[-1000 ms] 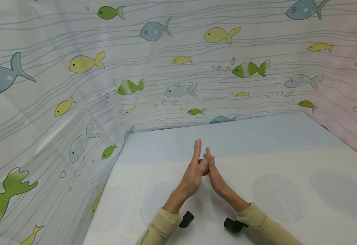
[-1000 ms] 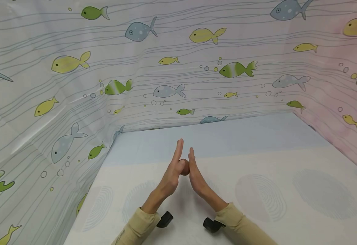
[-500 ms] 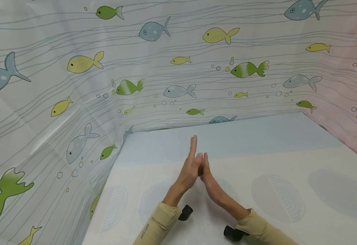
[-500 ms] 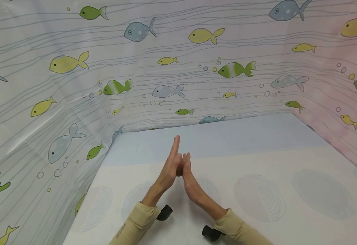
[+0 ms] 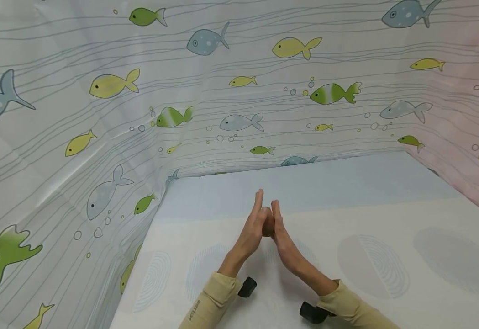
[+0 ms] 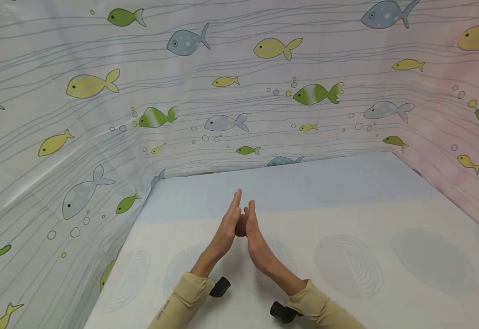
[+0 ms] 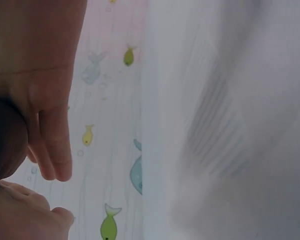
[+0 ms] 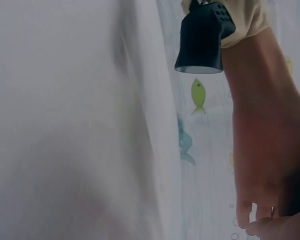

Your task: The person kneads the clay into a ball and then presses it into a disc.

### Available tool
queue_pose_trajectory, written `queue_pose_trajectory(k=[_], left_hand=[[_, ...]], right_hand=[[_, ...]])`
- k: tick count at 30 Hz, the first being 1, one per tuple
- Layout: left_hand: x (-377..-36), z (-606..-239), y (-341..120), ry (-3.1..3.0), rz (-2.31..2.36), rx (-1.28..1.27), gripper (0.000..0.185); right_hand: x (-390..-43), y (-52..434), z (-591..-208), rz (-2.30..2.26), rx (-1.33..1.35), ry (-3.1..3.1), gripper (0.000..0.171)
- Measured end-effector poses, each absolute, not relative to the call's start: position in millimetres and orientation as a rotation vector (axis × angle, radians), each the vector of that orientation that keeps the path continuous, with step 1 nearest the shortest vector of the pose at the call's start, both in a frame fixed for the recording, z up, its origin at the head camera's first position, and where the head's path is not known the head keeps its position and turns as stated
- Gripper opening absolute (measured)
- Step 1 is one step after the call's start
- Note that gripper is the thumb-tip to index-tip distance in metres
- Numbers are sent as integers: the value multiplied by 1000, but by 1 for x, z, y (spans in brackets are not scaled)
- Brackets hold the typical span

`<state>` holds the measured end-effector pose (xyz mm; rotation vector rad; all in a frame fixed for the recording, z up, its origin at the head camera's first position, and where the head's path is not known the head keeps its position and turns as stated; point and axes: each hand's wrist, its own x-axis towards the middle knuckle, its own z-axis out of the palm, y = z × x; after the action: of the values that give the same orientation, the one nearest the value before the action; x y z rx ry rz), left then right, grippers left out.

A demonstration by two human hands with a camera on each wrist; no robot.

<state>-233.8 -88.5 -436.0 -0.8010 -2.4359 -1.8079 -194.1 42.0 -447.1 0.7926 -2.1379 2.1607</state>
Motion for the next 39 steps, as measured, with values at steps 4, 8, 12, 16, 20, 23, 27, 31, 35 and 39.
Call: queue_pose_trajectory(k=[4,8,12,16,20,23,27,31,35,39], left_hand=[[-232,-442,-89,-2474,-1840,-781,66],[-229,-447,-87,-2484,-1853,-798,63],[-225,-451,-85,-2504,-1847,-795,63],[-220,-454,-81,-2517,-1846,-804,67],[-212,-458,-77,-2538,-1822,-827,70],[-207,-459,-74,-2566,-1785,-841,72],[-201,-458,-71,-2573,-1743,-868,75],[-197,-456,-70,-2556,-1733,-886,76],[-194,-453,-70,-2530,-1743,-891,75],[-195,-447,-71,-2488,-1748,-902,73]], right_hand=[[-196,45,-444,2149,743,-2137,56],[-201,49,-441,2117,701,-2113,59],[-210,53,-437,2080,682,-2093,61],[-217,56,-434,2067,662,-2070,61],[-224,60,-433,2096,629,-2049,61],[-229,62,-435,2110,606,-2042,61],[-235,65,-439,2121,588,-2039,61],[-237,67,-443,2118,567,-2064,65],[-238,67,-448,2126,543,-2093,65],[-237,65,-454,2147,532,-2131,63]])
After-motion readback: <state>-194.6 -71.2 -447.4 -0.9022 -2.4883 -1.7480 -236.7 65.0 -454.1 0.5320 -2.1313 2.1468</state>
